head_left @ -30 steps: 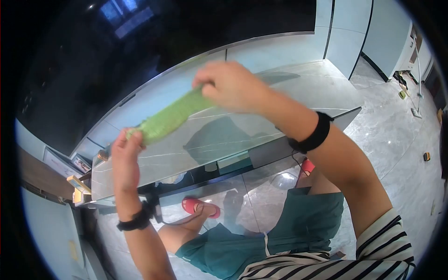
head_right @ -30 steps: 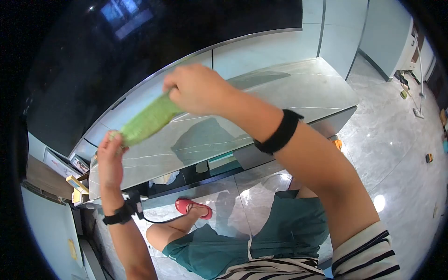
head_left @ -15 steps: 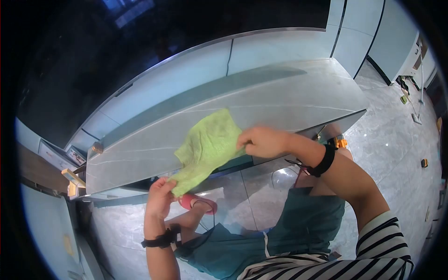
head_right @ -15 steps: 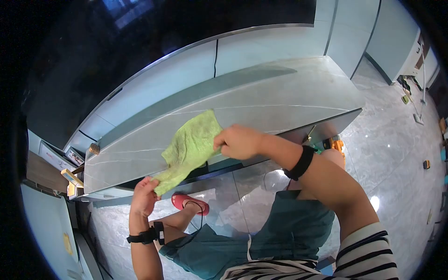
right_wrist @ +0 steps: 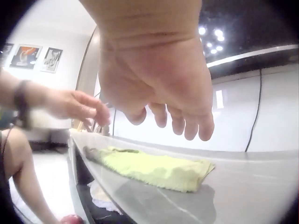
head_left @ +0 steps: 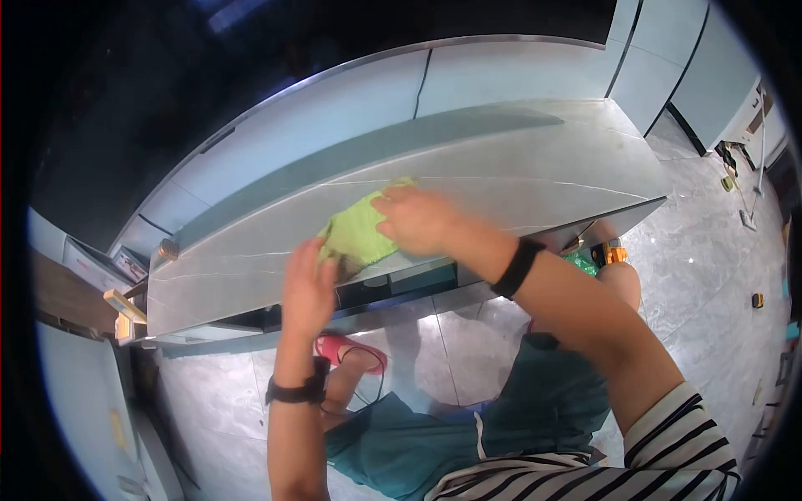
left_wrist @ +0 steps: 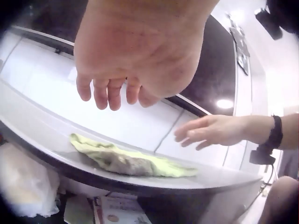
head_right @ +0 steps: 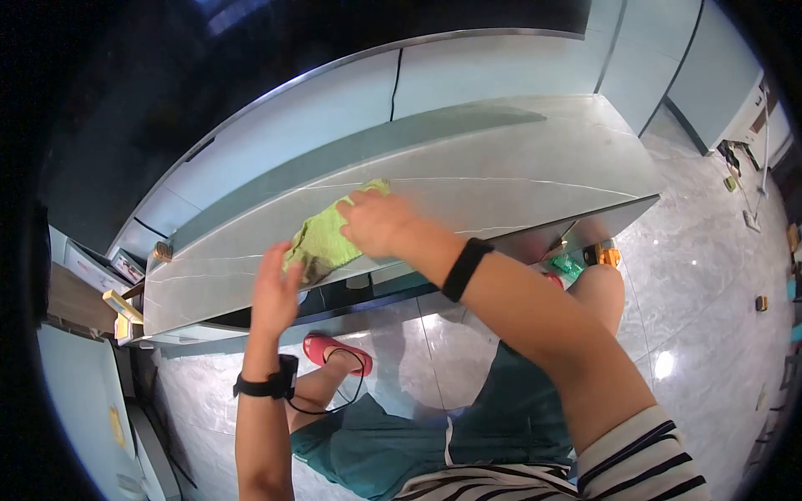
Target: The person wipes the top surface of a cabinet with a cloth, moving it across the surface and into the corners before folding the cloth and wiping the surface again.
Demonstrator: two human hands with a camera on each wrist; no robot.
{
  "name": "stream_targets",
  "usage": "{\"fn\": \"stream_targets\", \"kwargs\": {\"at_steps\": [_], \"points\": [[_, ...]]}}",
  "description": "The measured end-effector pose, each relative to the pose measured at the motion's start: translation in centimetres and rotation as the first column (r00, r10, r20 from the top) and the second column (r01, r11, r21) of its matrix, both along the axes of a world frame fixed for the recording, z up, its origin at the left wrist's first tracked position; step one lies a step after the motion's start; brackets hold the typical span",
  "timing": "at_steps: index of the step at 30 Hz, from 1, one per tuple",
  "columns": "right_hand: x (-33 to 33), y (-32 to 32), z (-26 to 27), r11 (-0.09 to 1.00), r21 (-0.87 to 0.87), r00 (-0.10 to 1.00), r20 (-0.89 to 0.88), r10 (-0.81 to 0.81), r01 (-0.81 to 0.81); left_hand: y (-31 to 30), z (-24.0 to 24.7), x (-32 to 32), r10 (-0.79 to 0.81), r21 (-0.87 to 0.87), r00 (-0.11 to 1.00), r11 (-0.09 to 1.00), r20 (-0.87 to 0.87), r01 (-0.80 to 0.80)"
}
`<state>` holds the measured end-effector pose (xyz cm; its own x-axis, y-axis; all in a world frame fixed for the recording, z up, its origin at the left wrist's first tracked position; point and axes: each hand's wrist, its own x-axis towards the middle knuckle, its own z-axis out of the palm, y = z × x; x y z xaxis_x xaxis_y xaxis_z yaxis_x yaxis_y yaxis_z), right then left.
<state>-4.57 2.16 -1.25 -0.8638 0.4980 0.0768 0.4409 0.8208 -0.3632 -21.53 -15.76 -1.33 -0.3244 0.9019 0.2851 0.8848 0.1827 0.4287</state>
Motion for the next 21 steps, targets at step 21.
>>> {"fn": "stream_targets", "kwargs": {"at_steps": [21], "points": [[-1.8,-4.1,-4.0,0.987,-0.065,0.962,0.242,-0.13,0.15,3.2,-4.5,3.9,0.117,-0.406,0.992,0.91,0.047,-0.088]]}}
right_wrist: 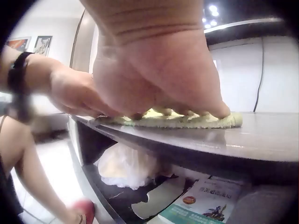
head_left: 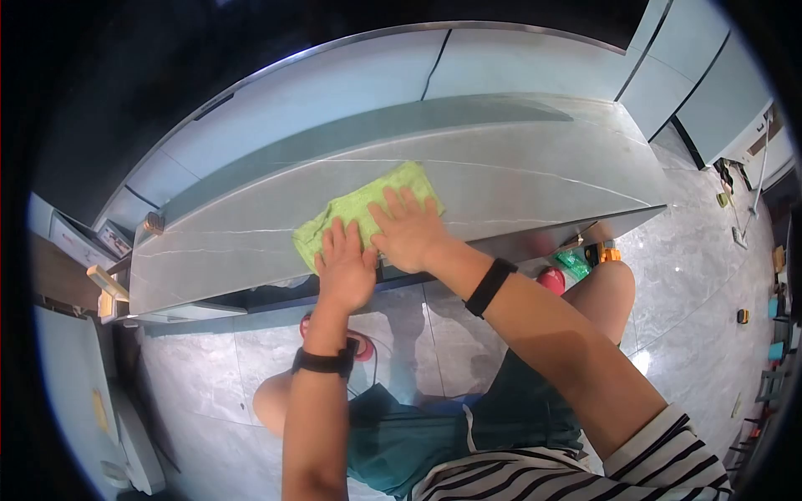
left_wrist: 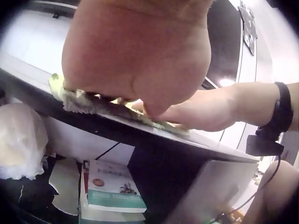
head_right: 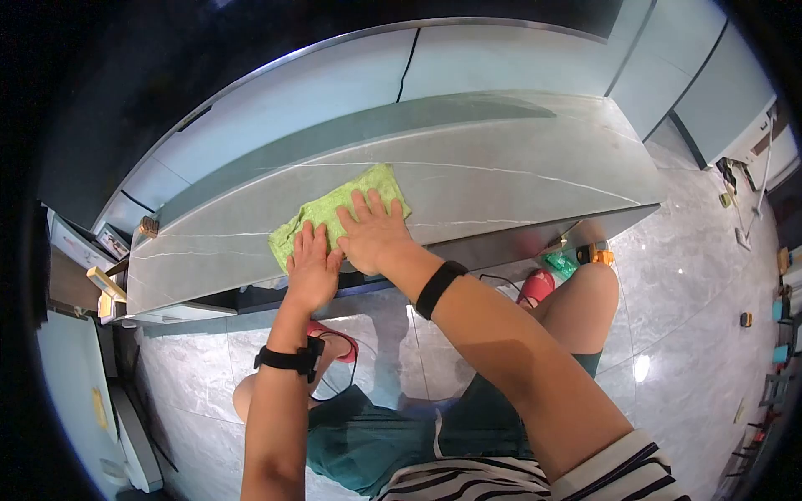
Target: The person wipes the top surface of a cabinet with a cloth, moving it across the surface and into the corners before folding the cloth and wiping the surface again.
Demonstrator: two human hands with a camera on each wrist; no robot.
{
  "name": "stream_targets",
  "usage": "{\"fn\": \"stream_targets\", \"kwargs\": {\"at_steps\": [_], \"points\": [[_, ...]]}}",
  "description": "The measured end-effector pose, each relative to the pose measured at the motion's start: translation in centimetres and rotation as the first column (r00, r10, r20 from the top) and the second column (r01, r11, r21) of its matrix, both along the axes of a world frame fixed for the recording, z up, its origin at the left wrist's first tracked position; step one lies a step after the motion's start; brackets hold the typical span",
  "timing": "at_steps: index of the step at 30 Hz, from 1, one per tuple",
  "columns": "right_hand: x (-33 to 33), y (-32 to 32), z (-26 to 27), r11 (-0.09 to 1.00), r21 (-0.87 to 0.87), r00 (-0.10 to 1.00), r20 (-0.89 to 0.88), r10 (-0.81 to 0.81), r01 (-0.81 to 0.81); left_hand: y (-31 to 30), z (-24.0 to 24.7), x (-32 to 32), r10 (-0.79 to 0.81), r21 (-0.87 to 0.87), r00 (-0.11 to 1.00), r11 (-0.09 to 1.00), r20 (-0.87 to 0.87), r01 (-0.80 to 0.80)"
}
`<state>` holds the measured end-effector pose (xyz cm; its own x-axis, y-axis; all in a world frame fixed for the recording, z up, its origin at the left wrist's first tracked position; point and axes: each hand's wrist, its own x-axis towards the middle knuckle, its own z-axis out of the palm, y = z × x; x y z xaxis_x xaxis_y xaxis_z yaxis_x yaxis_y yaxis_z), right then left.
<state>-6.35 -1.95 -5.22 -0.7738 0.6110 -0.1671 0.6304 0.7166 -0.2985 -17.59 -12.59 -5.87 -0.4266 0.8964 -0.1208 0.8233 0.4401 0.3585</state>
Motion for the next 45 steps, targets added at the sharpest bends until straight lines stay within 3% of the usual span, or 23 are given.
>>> {"fn": "stream_targets", "kwargs": {"at_steps": [3,6,10,16,26,29,32,33,35,36,39,41,43,45], "points": [[0.2,0.3,-0.7,0.997,0.06,0.998,-0.045,-0.042,0.045,0.3,-1.0,0.2,0.084,0.065,0.996,0.994,0.01,-0.085],[0.1,0.2,-1.2,0.991,0.126,0.997,-0.061,-0.046,0.053,0.5,-0.7,0.7,0.064,0.035,0.996,0.997,-0.059,-0.062],[0.6,0.7,-1.2,0.976,0.208,0.997,-0.03,0.072,-0.064,0.5,0.6,0.4,-0.01,-0.12,0.989,0.993,-0.145,-0.007],[-1.3,2.2,-0.2,1.0,0.008,0.998,0.058,0.012,-0.013,3.2,0.8,-2.5,-0.048,-0.267,0.997,0.963,-0.063,0.029],[-8.2,9.7,-1.5,0.997,0.069,0.995,0.095,-0.039,0.032,11.6,0.8,-10.1,-0.078,-0.367,0.995,0.929,-0.062,0.05],[-10.6,12.5,-2.1,0.987,0.148,0.995,0.07,-0.072,0.061,16.4,-1.2,-14.9,-0.52,-0.553,0.799,0.778,-0.301,0.298],[-12.3,14.2,-2.3,0.988,0.102,0.993,-0.01,-0.118,0.119,17.9,-1.5,-16.2,-0.147,-0.2,0.987,0.971,-0.073,0.13],[-12.7,14.8,-1.9,0.988,0.081,0.991,-0.037,-0.132,0.134,18.5,-1.4,-16.6,-0.133,-0.181,0.991,0.976,-0.034,0.124],[-14.1,16.3,-0.8,0.999,0.001,0.992,0.117,-0.047,0.047,19.6,-1.3,-17.2,-0.105,-0.138,0.994,0.984,0.039,0.109],[-14.4,16.5,-1.8,0.993,0.081,0.992,0.09,-0.089,0.082,20.8,-2.2,-19.1,-0.196,-0.165,0.98,0.968,-0.021,0.19],[-15.0,16.5,-4.2,0.96,0.242,0.989,-0.08,-0.127,0.143,21.5,-2.8,-21.0,-0.23,-0.163,0.968,0.964,-0.101,0.212],[-14.7,16.3,-4.4,0.947,0.273,0.98,-0.151,-0.133,0.17,21.3,-0.7,-18.7,-0.309,-0.288,0.935,0.924,-0.174,0.252],[-15.0,16.6,-3.3,0.965,0.194,0.983,-0.081,-0.163,0.176,20.9,0.5,-17.7,-0.275,-0.283,0.946,0.934,-0.173,0.22],[-14.9,16.7,-2.3,0.978,0.128,0.986,-0.001,-0.167,0.166,20.1,-1.0,-17.7,-0.13,-0.162,0.989,0.98,-0.075,0.117]]}}
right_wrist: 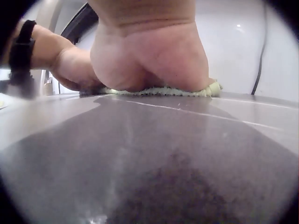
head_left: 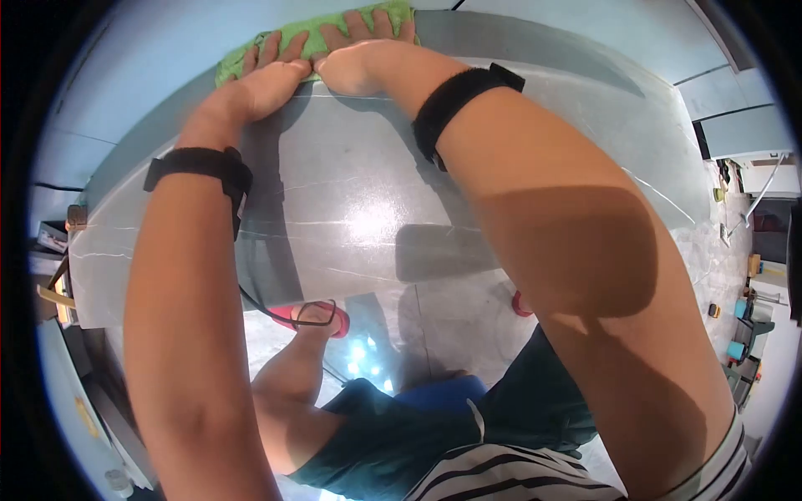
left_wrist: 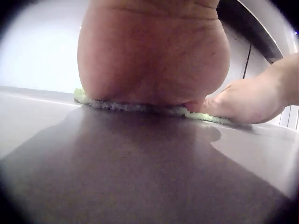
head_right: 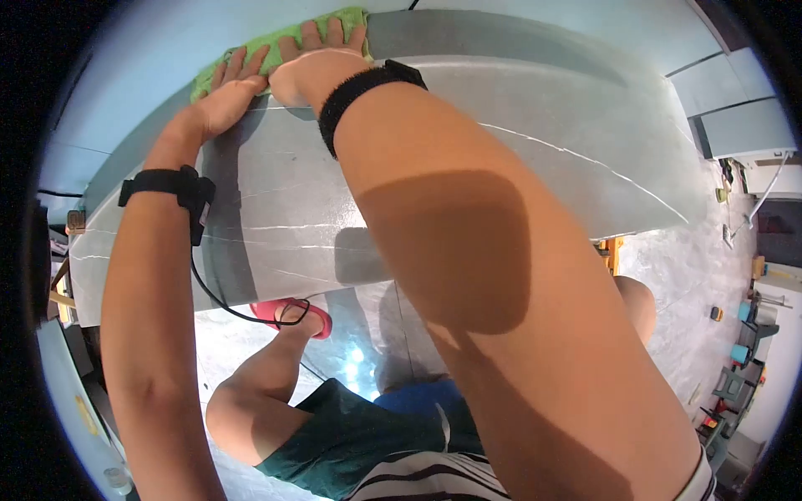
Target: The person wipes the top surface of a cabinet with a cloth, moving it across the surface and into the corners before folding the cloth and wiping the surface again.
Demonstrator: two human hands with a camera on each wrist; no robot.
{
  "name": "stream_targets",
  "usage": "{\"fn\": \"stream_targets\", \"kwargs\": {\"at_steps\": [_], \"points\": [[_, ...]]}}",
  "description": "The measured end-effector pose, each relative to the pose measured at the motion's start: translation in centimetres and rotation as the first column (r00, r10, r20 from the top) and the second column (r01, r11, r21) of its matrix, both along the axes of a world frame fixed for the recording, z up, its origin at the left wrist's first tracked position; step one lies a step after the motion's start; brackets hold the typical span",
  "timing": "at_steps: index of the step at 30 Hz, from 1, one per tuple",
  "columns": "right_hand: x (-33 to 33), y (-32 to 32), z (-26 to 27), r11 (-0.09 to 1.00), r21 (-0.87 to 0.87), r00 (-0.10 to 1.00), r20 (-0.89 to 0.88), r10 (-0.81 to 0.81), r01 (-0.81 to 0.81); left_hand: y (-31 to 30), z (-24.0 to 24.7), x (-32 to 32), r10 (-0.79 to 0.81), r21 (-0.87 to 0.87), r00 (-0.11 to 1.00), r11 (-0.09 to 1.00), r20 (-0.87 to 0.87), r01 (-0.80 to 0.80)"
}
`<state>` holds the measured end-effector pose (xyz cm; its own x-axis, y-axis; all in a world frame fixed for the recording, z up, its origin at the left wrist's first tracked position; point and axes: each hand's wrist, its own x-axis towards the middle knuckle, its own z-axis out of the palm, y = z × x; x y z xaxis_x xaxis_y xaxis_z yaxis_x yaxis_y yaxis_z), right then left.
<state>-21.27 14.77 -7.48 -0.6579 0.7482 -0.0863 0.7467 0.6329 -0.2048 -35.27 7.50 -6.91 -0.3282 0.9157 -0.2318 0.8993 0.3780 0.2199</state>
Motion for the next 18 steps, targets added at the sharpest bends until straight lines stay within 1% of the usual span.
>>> {"fn": "stream_targets", "kwargs": {"at_steps": [1,3,5,6,7,10,13,15,18], "points": [[0.3,-0.2,0.1,1.0,-0.002,1.0,0.013,0.007,-0.007,0.0,-0.4,-0.4,-0.029,-0.036,0.999,0.999,-0.029,0.028],[1.2,-1.2,-0.1,1.0,-0.018,0.999,0.026,0.023,-0.022,0.1,-3.2,-1.4,-0.152,-0.066,0.975,0.988,-0.162,0.143],[2.2,-2.3,0.1,0.999,-0.025,0.999,0.015,0.041,-0.04,-2.3,1.0,3.7,-0.012,-0.12,0.991,0.993,-0.132,-0.004],[2.8,-2.7,0.5,0.999,-0.02,0.999,0.008,0.05,-0.05,-3.4,1.7,4.5,-0.009,-0.144,0.993,0.99,-0.119,-0.008],[3.7,-3.5,0.8,0.998,-0.003,0.997,0.036,0.069,-0.068,-4.0,1.8,5.1,-0.008,-0.166,0.994,0.986,-0.105,-0.01],[6.7,-6.6,1.3,0.992,-0.095,0.996,0.032,0.081,-0.078,-6.7,2.0,7.5,-0.009,-0.195,0.998,0.981,-0.058,-0.003],[9.2,-9.9,1.6,0.989,-0.131,0.997,0.018,0.069,-0.066,-10.0,2.2,9.7,0.001,-0.196,1.0,0.981,-0.011,-0.003],[10.6,-11.8,1.5,0.991,-0.124,0.998,0.013,0.056,-0.054,-11.9,2.1,11.1,0.015,-0.185,1.0,0.983,0.02,-0.011],[11.8,-13.1,1.6,0.99,-0.134,0.999,-0.021,0.034,-0.036,-13.2,2.2,12.2,0.028,-0.195,1.0,0.98,0.011,-0.025]]}}
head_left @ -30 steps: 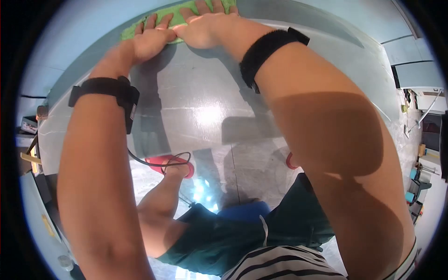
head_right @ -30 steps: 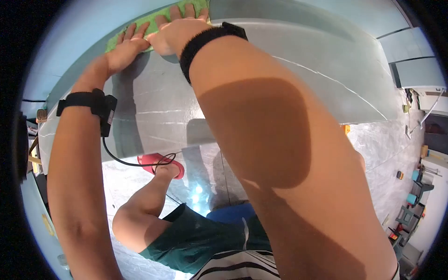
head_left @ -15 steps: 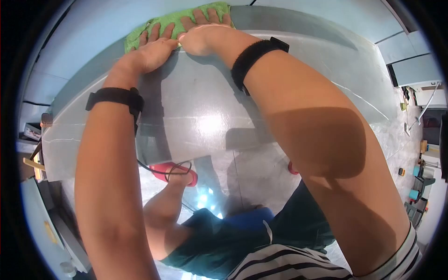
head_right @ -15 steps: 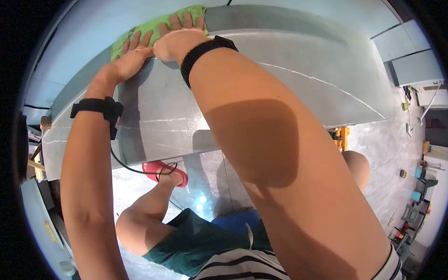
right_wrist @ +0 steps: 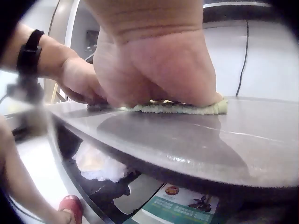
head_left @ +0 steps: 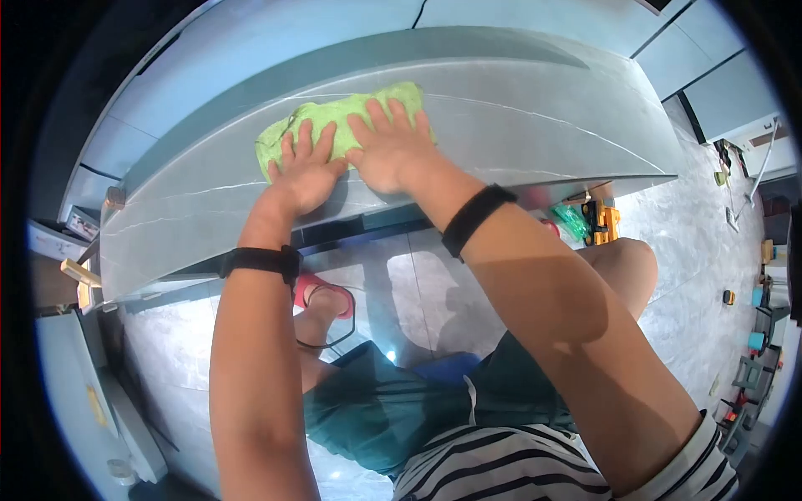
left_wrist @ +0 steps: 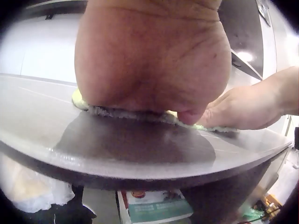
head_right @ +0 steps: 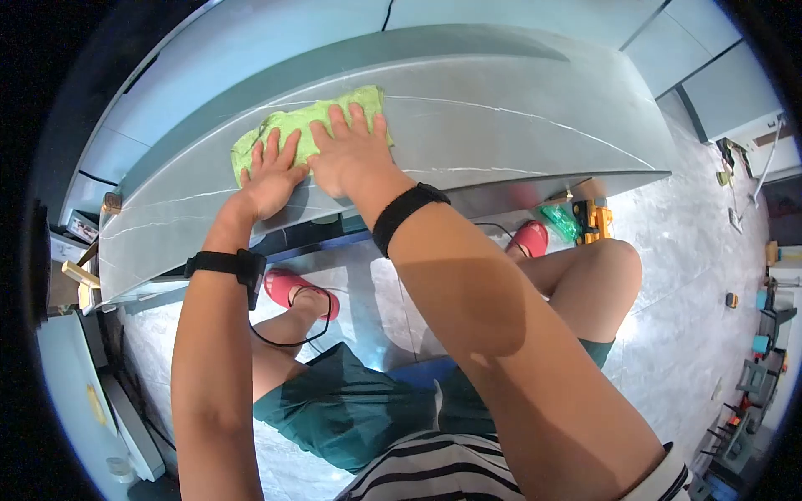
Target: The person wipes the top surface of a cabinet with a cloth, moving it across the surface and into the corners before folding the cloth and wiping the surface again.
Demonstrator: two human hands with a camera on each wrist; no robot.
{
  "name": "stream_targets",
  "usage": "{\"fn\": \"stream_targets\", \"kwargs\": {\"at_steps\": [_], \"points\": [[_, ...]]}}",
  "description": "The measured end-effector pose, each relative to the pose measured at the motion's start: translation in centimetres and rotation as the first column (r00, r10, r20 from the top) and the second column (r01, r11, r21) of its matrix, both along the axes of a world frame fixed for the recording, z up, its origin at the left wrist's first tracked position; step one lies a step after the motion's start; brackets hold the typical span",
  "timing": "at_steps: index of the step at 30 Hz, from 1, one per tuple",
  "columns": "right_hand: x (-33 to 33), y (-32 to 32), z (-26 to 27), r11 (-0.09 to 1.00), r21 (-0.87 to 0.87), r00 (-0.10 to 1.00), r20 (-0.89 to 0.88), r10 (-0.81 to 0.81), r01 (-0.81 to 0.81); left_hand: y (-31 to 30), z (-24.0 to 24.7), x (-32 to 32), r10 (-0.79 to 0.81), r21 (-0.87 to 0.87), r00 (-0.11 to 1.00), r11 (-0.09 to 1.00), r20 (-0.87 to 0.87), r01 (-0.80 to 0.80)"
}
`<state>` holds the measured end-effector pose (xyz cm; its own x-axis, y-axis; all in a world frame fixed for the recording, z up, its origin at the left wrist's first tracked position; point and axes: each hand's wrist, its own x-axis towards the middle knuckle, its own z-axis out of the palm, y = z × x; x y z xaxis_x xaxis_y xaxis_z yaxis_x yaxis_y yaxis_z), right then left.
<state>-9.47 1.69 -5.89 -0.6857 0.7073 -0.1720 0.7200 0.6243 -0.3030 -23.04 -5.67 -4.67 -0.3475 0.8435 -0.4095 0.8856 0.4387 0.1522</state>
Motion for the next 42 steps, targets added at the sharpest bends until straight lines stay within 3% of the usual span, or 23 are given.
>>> {"fn": "stream_targets", "kwargs": {"at_steps": [4,11,14,15,16,17,18,19,21,23,25,26,27,28,29,30,31,34,40,42], "points": [[-0.6,0.1,-1.2,0.998,0.063,0.997,-0.08,-0.023,0.028,0.5,-1.0,-0.4,0.022,0.036,1.0,0.999,-0.004,-0.022],[-6.0,6.6,-0.8,0.989,0.116,0.995,0.019,-0.097,0.094,7.0,-1.8,-4.7,-0.002,0.098,0.994,0.995,-0.111,0.013],[-7.6,8.7,1.9,0.996,0.065,0.996,0.062,-0.064,0.06,11.5,-4.3,-9.7,-0.318,0.053,0.894,0.935,-0.315,0.352],[-7.4,9.1,3.9,0.998,-0.063,0.999,0.048,-0.018,0.021,11.7,-4.1,-9.1,-0.114,0.181,0.969,0.971,-0.22,0.155],[-8.5,10.6,2.9,0.994,-0.112,0.999,0.037,-0.015,0.019,11.9,-4.2,-9.4,-0.171,0.22,0.946,0.947,-0.274,0.235],[-10.5,12.5,1.9,0.993,-0.111,0.98,0.19,0.056,-0.035,12.1,-4.1,-9.8,-0.222,0.258,0.917,0.913,-0.332,0.315],[-12.0,13.9,1.0,0.989,-0.117,0.933,0.337,0.125,-0.09,12.5,-2.8,-10.0,-0.303,0.174,0.905,0.915,-0.299,0.364],[-12.1,14.2,0.8,0.989,-0.119,0.954,0.279,0.113,-0.082,13.0,-1.4,-10.2,-0.378,0.093,0.89,0.906,-0.254,0.412],[-12.3,14.4,0.7,0.991,-0.117,0.984,0.157,0.083,-0.065,15.1,-7.4,-16.7,-0.5,0.406,0.788,0.677,-0.359,0.614],[-12.2,13.2,-3.6,0.932,0.356,0.997,-0.069,-0.044,0.066,16.0,-9.1,-18.2,-0.495,0.406,0.759,0.646,-0.422,0.647],[-11.4,12.3,-1.2,0.945,0.322,0.998,-0.039,-0.054,0.064,16.1,-6.8,-15.6,-0.394,0.136,0.8,0.856,-0.453,0.499],[-10.6,13.2,1.8,0.999,0.041,0.992,0.123,0.002,-0.007,15.7,-5.7,-13.8,-0.383,0.082,0.809,0.882,-0.446,0.464],[-9.8,13.0,4.0,0.966,-0.256,0.96,0.261,0.106,-0.038,14.7,-4.0,-11.0,-0.373,0.026,0.82,0.905,-0.435,0.425],[-9.4,12.3,2.7,0.989,-0.146,0.99,0.137,0.031,-0.011,13.6,-2.8,-9.1,-0.361,-0.033,0.832,0.923,-0.422,0.384],[-9.2,11.3,-0.2,0.999,-0.04,0.999,0.004,-0.034,0.034,12.6,-3.0,-8.2,-0.075,0.103,0.969,0.989,-0.237,0.102],[-8.7,10.6,-1.8,0.993,0.066,0.987,-0.14,-0.084,0.094,11.5,-3.1,-7.4,-0.057,0.109,0.975,0.991,-0.215,0.082],[-7.7,9.4,-1.3,0.985,0.158,0.998,-0.022,-0.067,0.07,10.4,-3.0,-6.6,-0.038,0.12,0.98,0.991,-0.197,0.063],[-4.5,5.7,-1.8,0.993,0.078,0.983,-0.17,-0.071,0.085,6.6,-2.2,-3.5,-0.023,0.092,0.993,0.995,-0.119,0.034],[2.2,-1.5,-0.8,0.997,0.07,0.999,-0.045,-0.004,0.007,-1.5,-1.3,2.9,-0.007,0.116,0.999,0.993,-0.032,0.011],[4.1,-3.7,-0.9,0.996,0.083,0.997,-0.075,-0.007,0.013,-3.3,-0.8,4.6,-0.01,0.117,1.0,0.993,-0.013,0.012]]}}
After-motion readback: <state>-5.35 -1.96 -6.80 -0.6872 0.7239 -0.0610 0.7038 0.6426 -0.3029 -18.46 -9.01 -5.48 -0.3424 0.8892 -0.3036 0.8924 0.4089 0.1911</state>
